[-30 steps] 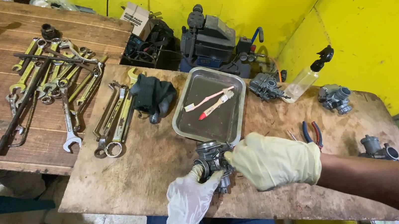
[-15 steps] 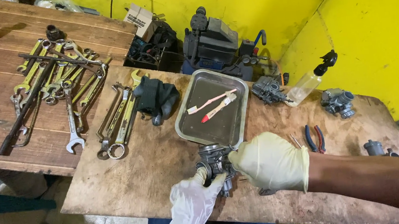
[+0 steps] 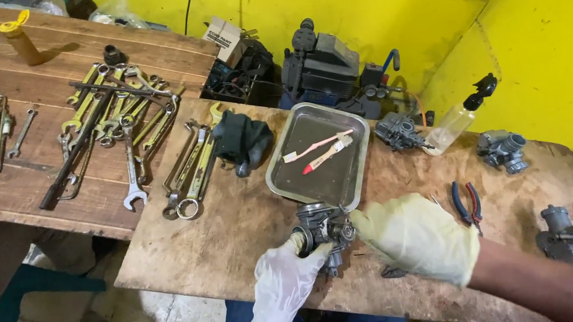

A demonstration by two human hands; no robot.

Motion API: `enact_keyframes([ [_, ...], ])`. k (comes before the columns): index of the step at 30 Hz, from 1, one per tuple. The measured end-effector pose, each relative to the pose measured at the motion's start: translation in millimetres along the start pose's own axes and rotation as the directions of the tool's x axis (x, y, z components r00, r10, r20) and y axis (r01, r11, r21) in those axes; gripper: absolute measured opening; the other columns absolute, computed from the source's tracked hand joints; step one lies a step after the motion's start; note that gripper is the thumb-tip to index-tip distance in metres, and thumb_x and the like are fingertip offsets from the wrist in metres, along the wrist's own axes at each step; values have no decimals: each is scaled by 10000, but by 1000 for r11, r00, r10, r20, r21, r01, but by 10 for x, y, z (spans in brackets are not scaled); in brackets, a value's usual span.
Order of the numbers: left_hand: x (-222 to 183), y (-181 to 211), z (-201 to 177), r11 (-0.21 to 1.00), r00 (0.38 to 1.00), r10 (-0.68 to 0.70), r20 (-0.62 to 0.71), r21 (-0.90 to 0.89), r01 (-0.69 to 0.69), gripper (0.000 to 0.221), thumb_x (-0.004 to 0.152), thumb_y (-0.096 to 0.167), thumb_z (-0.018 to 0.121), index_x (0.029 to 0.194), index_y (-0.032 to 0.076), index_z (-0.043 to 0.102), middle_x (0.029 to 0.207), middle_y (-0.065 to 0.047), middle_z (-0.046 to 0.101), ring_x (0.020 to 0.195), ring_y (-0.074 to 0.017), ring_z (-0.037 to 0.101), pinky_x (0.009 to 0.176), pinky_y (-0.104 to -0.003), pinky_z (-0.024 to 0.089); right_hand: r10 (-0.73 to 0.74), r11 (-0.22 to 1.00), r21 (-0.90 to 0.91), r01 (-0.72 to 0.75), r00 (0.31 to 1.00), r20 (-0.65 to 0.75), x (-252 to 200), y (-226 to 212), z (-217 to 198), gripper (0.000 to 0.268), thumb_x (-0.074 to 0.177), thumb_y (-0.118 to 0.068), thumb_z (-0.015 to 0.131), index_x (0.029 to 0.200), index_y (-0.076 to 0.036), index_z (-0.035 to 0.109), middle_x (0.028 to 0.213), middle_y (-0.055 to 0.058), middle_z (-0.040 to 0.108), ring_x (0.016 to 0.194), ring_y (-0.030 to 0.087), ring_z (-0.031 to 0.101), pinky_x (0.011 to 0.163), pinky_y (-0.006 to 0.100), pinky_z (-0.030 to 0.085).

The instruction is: Disassembling and inspecting a motorcycle carburetor using a screwdriver and pliers on a workbench.

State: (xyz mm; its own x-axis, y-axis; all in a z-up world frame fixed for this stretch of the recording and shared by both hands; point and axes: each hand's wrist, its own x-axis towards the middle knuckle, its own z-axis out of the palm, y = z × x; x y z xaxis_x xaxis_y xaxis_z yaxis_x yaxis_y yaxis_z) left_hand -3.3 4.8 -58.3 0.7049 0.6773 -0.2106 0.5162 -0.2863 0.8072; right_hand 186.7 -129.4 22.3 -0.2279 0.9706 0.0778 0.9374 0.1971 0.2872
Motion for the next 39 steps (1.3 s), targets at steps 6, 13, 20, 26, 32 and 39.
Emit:
enact_keyframes([
  [6,-85,229,-160,984,982,-176,72,-11,177,370,781,642,696,969,329,755,817,38,806,860,-180,740,881,-301,519,478,873,189,-449,865,-151,-540,-162,97,132,925,-333,672,1043,-275,682,726,-47,657,529,187,630,452,381,496],
  [13,-136,366,-207,967,966,-251,66,-22,253,357,765,607,733,977,326,791,835,28,829,879,-173,748,894,-282,508,965,221,579,-785,263,-11,-823,-522,767,377,866,-165,694,1240,-154,746,1025,29,768,840,161,723,852,293,548],
  [20,-143,413,-145,968,969,-248,15,-43,248,330,762,571,773,901,272,783,821,123,838,766,-75,644,863,-226,501,893,447,299,-843,402,-202,-737,-454,1479,436,888,-226,691,1321,-210,649,852,35,667,733,252,674,599,417,563],
  [26,-196,586,-210,924,936,-348,47,-148,351,317,776,482,782,1004,267,831,938,133,876,888,-21,728,890,-226,488,756,611,122,-782,530,-385,-648,-453,1522,410,877,-250,727,1274,-181,651,844,44,582,726,289,601,652,423,521],
  [32,-223,723,-235,853,889,-454,63,-258,454,340,755,383,822,1047,213,861,982,71,881,991,-48,749,950,-224,497,764,600,175,-781,494,-414,-695,-491,1543,441,845,-209,723,1279,-160,659,854,40,585,738,280,593,700,417,529],
  [39,-242,805,-255,822,862,-501,80,-269,502,371,779,378,817,1114,228,868,991,76,876,984,-36,730,936,-213,498,765,607,167,-777,515,-386,-699,-471,1561,401,866,-241,706,1255,-153,669,891,24,631,752,258,613,717,401,524],
])
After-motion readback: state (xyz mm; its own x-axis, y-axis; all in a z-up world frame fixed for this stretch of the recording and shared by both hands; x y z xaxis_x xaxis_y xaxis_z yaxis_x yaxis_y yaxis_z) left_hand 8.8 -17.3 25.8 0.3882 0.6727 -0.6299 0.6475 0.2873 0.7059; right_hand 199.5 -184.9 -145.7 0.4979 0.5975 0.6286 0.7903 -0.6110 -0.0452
